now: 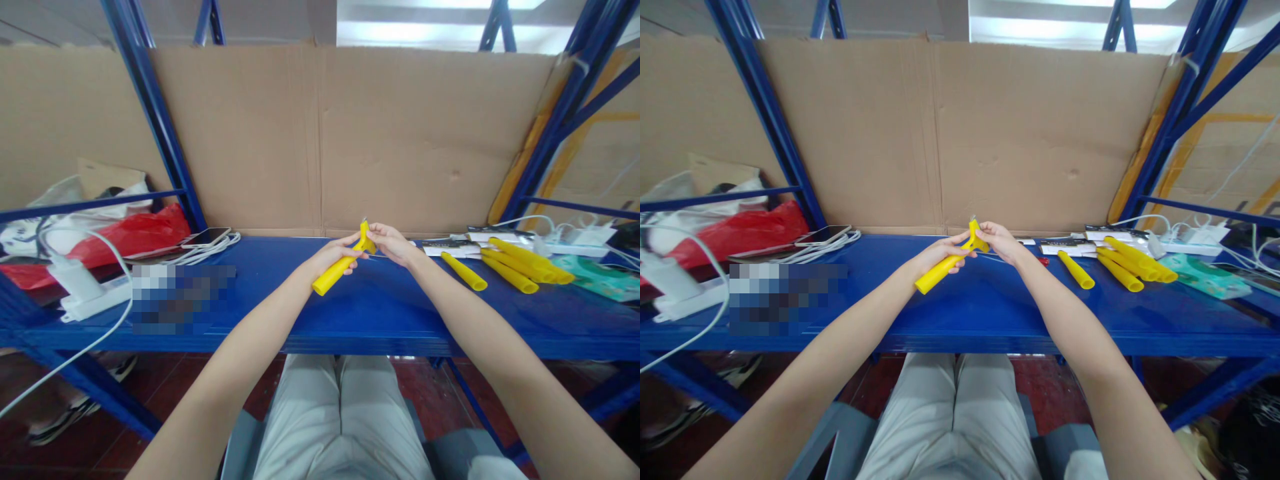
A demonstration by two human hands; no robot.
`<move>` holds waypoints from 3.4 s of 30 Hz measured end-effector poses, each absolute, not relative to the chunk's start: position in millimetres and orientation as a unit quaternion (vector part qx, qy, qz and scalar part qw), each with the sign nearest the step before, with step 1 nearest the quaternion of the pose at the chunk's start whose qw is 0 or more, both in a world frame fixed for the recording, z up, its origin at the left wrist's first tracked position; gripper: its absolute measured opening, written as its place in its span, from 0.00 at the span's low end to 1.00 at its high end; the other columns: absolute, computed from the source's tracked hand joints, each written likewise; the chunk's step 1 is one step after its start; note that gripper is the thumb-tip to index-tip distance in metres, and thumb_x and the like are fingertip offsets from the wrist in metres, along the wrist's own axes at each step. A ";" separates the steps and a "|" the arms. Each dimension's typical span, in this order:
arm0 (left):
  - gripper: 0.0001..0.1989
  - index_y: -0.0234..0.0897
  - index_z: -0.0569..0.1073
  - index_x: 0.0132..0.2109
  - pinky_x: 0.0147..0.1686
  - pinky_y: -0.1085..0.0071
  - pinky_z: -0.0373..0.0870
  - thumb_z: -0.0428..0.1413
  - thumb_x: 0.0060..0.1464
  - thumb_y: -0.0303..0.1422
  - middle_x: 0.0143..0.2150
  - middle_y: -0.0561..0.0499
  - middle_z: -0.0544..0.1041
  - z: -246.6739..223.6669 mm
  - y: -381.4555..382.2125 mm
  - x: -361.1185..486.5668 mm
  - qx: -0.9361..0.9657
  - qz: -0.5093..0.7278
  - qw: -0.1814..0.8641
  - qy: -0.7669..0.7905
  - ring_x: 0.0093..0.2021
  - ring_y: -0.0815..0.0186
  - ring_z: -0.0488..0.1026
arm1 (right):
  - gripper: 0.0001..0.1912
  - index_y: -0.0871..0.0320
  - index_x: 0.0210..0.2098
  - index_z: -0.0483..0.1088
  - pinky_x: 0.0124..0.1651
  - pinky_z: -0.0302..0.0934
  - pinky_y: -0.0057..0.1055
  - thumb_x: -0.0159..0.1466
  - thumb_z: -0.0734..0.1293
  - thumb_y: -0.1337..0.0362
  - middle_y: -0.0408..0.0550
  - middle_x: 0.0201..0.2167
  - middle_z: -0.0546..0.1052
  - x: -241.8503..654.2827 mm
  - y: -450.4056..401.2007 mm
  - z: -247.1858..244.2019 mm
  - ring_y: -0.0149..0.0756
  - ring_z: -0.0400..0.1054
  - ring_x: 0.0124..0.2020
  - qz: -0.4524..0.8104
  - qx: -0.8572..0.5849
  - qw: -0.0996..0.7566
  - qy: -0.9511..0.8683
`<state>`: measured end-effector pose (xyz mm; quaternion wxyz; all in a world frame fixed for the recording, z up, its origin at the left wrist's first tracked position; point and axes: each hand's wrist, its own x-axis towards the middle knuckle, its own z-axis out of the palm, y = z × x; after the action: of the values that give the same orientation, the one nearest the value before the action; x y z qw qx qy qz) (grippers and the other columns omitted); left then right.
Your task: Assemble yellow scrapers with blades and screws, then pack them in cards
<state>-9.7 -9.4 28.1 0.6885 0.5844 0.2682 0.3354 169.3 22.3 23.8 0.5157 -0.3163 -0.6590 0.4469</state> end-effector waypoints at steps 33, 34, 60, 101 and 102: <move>0.36 0.42 0.52 0.65 0.14 0.82 0.56 0.48 0.52 0.15 0.26 0.52 0.72 30.1 10.0 -15.8 0.472 0.469 0.666 0.337 0.15 0.76 0.62 | 0.20 0.57 0.41 0.76 0.37 0.66 0.34 0.52 0.69 0.53 0.48 0.29 0.79 296.7 18.4 63.6 0.41 0.73 0.33 0.057 -0.622 0.089 -0.776; 0.36 0.42 0.52 0.65 0.13 0.82 0.56 0.48 0.51 0.16 0.26 0.52 0.72 29.6 10.8 -16.0 0.471 0.470 0.668 0.335 0.15 0.76 0.62 | 0.21 0.56 0.42 0.76 0.38 0.66 0.33 0.52 0.69 0.54 0.48 0.31 0.80 293.3 19.7 58.8 0.42 0.73 0.34 0.040 -0.622 0.074 -0.778; 0.36 0.42 0.50 0.65 0.13 0.83 0.56 0.50 0.52 0.17 0.26 0.52 0.72 22.6 20.6 -23.0 0.454 0.462 0.676 0.351 0.15 0.76 0.62 | 0.06 0.56 0.30 0.73 0.32 0.60 0.29 0.56 0.65 0.61 0.49 0.30 0.77 277.6 34.6 -1.4 0.37 0.70 0.30 -0.100 -0.615 0.209 -0.754; 0.32 0.40 0.51 0.62 0.13 0.83 0.58 0.46 0.52 0.16 0.28 0.51 0.71 17.4 26.2 -27.5 0.475 0.373 0.713 0.357 0.15 0.76 0.62 | 0.06 0.58 0.31 0.71 0.40 0.62 0.34 0.56 0.65 0.62 0.52 0.34 0.76 268.9 18.6 12.4 0.39 0.69 0.35 -0.068 -0.528 0.305 -0.790; 0.32 0.40 0.51 0.62 0.13 0.83 0.58 0.46 0.52 0.16 0.28 0.51 0.71 17.4 26.3 -27.5 0.475 0.373 0.712 0.358 0.15 0.76 0.62 | 0.06 0.58 0.31 0.71 0.40 0.62 0.34 0.56 0.65 0.62 0.52 0.34 0.76 268.6 18.3 12.5 0.39 0.69 0.35 -0.067 -0.528 0.305 -0.790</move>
<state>-27.5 26.3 17.4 0.7119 0.4752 0.3584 0.3728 268.6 18.3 12.5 0.3054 -0.5275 -0.7899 -0.0671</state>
